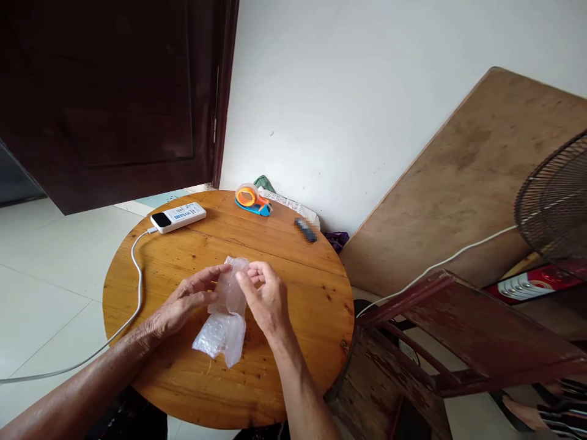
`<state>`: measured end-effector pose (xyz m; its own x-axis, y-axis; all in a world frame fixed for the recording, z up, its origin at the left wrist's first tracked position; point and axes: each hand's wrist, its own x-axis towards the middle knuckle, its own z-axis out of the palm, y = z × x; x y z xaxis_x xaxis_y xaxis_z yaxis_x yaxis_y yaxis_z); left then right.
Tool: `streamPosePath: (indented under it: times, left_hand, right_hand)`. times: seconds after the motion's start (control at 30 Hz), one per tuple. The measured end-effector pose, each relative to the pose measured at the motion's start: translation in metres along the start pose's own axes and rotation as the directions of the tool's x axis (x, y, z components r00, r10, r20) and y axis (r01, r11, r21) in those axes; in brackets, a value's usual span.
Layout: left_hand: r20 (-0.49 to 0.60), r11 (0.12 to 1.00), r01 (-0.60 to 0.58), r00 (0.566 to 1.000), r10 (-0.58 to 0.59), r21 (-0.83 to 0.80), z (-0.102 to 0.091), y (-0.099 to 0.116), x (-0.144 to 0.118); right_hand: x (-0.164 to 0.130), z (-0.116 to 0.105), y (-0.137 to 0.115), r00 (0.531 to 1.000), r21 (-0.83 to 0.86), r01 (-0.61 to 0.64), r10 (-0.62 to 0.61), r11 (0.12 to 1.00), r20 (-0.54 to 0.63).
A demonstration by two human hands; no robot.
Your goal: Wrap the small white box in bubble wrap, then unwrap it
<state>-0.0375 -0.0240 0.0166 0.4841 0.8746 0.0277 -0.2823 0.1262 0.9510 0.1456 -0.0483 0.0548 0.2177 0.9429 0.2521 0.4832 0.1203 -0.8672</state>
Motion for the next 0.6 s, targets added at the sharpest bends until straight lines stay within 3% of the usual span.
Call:
streamPosePath:
  times: [0.17,0.37,0.47,0.6]
  left_hand:
    - [0.026,0.998,-0.055,0.998,0.055,-0.013,-0.005,-0.004,0.000]
    - [-0.003,0.995,-0.062,0.998,0.062,-0.083,-0.006,-0.008,0.003]
    - [-0.079,0.985,-0.065,0.995,0.053,-0.159,-0.004,-0.004,0.004]
    - [-0.190,0.969,-0.087,0.981,0.043,-0.230,-0.004,0.000,0.006]
  right_hand:
    - [0.000,0.018,0.001,0.999,-0.067,0.001,0.002,0.998,0.054]
    - [0.004,0.018,0.014,0.999,0.014,0.024,-0.023,1.000,-0.031]
    - [0.007,0.012,0.026,0.991,0.160,-0.032,0.052,0.987,-0.123]
    - [0.011,0.005,0.037,0.957,0.448,-0.123,0.225,0.886,-0.182]
